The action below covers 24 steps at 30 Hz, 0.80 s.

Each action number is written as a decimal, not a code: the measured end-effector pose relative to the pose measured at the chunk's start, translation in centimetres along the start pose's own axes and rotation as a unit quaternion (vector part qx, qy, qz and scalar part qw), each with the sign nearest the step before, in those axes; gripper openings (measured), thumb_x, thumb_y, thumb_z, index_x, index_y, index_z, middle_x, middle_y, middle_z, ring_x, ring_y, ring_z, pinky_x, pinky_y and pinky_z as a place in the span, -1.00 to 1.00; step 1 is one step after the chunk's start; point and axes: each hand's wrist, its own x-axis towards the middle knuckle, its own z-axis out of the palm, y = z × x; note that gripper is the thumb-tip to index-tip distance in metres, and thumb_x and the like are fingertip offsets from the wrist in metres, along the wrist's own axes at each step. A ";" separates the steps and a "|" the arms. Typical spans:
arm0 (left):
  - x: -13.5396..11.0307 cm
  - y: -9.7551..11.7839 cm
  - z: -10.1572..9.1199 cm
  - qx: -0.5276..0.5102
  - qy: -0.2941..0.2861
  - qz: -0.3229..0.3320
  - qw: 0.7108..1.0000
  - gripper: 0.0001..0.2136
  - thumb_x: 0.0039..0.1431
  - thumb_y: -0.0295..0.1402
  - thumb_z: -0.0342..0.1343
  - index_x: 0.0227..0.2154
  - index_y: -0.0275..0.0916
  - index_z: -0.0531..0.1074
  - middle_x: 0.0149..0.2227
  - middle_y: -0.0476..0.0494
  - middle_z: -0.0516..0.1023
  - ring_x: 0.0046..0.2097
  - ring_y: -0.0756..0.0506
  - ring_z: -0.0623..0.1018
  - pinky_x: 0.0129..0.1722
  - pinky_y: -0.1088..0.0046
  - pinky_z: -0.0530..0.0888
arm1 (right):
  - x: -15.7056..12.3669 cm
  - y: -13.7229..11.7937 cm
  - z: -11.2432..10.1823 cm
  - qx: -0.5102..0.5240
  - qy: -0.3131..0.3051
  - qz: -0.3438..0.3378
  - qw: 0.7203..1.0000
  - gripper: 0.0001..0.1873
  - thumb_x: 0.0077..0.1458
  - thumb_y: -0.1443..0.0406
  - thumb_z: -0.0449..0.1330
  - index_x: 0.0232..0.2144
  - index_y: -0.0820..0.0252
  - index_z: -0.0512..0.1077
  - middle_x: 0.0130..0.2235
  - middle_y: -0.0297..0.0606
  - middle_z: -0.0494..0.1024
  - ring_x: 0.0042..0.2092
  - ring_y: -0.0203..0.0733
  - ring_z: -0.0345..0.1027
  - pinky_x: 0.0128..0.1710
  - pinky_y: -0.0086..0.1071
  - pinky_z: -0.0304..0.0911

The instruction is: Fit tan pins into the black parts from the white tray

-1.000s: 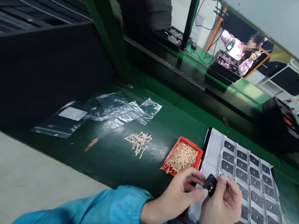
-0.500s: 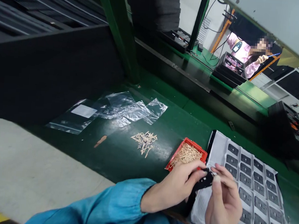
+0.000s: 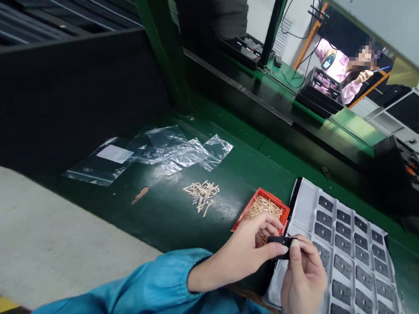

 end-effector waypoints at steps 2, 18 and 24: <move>0.0 -0.1 0.2 -0.036 -0.031 -0.051 0.998 -0.71 0.12 -0.30 0.33 -0.15 -0.26 0.45 -0.33 -0.06 0.57 -0.32 -0.07 0.60 -0.36 0.46 0.53 | -0.1 0.2 0.1 0.007 0.025 -0.008 1.000 -0.72 0.11 0.10 0.43 -0.28 0.14 0.54 -0.12 -0.22 0.58 -0.07 -0.16 0.48 -0.03 -0.27 0.38; -0.9 0.8 0.2 -0.061 -0.080 -0.107 0.989 -0.83 0.23 -0.30 0.19 -0.24 -0.31 0.49 -0.64 0.06 0.46 -0.63 0.05 0.49 -0.60 0.64 0.48 | 0.2 -3.3 -1.4 -0.077 -0.175 0.005 0.982 -0.87 0.25 0.22 0.34 -0.33 0.09 0.51 -0.09 -0.23 0.49 0.03 -0.14 0.40 -0.02 -0.34 0.37; -1.4 1.1 0.2 -0.067 -0.085 -0.104 0.989 -0.80 0.24 -0.27 0.21 -0.19 -0.32 0.49 -0.63 0.04 0.48 -0.61 0.04 0.52 -0.57 0.61 0.53 | -0.3 -3.8 -1.2 -0.071 -0.169 -0.003 0.983 -0.88 0.26 0.23 0.33 -0.33 0.08 0.51 -0.12 -0.24 0.47 0.00 -0.19 0.39 -0.04 -0.39 0.37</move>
